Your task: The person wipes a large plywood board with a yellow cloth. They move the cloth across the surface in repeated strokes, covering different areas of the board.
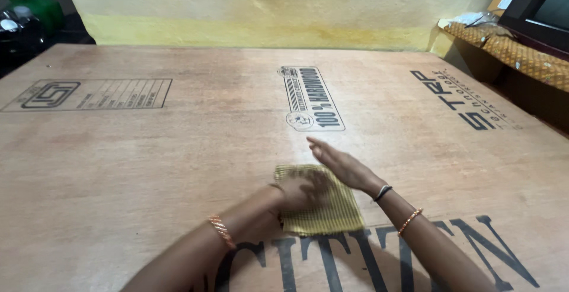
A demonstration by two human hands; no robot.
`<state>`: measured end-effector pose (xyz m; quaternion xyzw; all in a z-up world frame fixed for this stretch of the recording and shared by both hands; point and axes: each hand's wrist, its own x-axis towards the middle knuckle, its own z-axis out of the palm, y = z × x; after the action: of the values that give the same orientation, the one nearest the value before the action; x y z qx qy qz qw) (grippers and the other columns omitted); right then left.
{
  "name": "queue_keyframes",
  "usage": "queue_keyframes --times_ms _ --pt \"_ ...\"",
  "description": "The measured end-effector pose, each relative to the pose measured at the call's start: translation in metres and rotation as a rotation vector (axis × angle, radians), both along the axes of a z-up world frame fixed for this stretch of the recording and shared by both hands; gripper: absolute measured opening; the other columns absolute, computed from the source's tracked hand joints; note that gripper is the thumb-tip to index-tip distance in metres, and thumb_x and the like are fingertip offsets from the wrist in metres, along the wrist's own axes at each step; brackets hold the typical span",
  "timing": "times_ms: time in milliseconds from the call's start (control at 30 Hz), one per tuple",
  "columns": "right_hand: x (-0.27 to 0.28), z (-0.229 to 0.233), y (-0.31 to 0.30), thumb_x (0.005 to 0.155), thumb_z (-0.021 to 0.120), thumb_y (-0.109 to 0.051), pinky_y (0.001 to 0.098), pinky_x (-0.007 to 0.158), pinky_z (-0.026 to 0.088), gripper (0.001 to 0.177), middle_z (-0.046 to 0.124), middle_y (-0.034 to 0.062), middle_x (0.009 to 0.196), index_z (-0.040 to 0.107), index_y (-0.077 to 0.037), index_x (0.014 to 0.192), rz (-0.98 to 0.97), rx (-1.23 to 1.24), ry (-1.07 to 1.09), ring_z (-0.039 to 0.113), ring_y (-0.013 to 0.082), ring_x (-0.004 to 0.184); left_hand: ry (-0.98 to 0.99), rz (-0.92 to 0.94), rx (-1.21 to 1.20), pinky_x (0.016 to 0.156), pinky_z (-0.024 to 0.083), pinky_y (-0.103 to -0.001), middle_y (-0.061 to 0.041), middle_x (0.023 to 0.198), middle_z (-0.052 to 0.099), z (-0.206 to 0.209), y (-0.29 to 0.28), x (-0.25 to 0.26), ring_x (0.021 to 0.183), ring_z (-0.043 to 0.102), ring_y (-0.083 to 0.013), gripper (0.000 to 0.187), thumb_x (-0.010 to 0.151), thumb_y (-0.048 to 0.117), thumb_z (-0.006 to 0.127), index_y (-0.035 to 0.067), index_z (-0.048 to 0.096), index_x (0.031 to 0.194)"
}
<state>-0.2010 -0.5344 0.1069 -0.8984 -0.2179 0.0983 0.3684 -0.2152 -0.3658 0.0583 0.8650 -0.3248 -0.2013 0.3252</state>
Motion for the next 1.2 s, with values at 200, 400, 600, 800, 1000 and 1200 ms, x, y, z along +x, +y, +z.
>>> queue_keyframes --times_ms 200,400,600,800,1000,1200 --pt "-0.059 -0.038 0.016 0.095 0.036 -0.070 0.0506 0.120 -0.015 0.091 -0.018 0.0124 0.166 -0.004 -0.020 0.160 0.345 -0.678 -0.162 -0.021 0.0286 0.152 -0.291 0.377 0.074 0.122 0.016 -0.051 -0.001 0.164 0.026 -0.025 0.108 0.031 0.152 0.019 -0.0185 0.073 0.093 0.065 0.029 0.023 0.033 0.152" --pt "-0.085 -0.050 0.091 0.093 0.022 -0.080 0.0562 0.123 -0.010 0.092 0.013 0.0162 0.168 0.019 -0.018 0.161 0.717 -0.549 -0.651 -0.002 0.0320 0.156 -0.229 0.468 0.085 0.122 0.006 -0.054 0.003 0.169 0.009 -0.048 0.130 0.013 0.155 0.005 -0.0157 0.091 0.084 0.079 0.014 0.027 0.013 0.159" --pt "0.013 -0.086 0.132 0.105 0.040 -0.063 0.0496 0.135 -0.003 0.062 0.026 0.0131 0.172 0.045 -0.020 0.150 0.542 -0.530 -0.563 0.003 0.0345 0.163 -0.278 0.499 0.166 0.124 -0.001 -0.054 0.000 0.170 0.003 -0.032 0.123 -0.001 0.156 0.000 -0.0178 0.085 0.088 0.076 0.010 0.030 0.010 0.159" --pt "0.162 -0.107 0.099 0.095 0.030 -0.071 0.0637 0.122 0.001 0.076 0.007 -0.0009 0.169 0.017 -0.033 0.159 0.188 -0.543 -0.392 0.004 0.0222 0.155 -0.236 0.292 0.458 0.118 -0.004 -0.064 -0.003 0.169 -0.012 -0.021 0.083 -0.038 0.155 -0.012 -0.0216 0.086 0.088 0.078 0.018 0.035 0.002 0.161" --pt "0.233 -0.101 -0.085 0.099 0.027 -0.062 0.0558 0.125 0.013 0.070 0.018 0.0014 0.169 0.031 -0.024 0.156 -0.390 -0.600 -0.176 0.016 0.0204 0.155 -0.124 0.139 0.631 0.117 -0.008 -0.071 0.000 0.170 -0.019 -0.027 0.072 -0.045 0.155 -0.019 -0.0231 0.086 0.088 0.080 0.022 0.039 0.002 0.161" --pt "0.158 -0.103 -0.314 0.097 0.038 -0.060 0.0467 0.119 0.016 0.075 0.028 0.0166 0.159 0.039 -0.007 0.149 -0.839 -0.502 -0.191 0.023 0.0329 0.147 -0.555 0.174 0.569 0.114 -0.008 -0.071 -0.001 0.167 -0.013 -0.054 0.074 -0.043 0.154 -0.014 -0.0238 0.084 0.089 0.081 0.016 0.035 0.004 0.158"
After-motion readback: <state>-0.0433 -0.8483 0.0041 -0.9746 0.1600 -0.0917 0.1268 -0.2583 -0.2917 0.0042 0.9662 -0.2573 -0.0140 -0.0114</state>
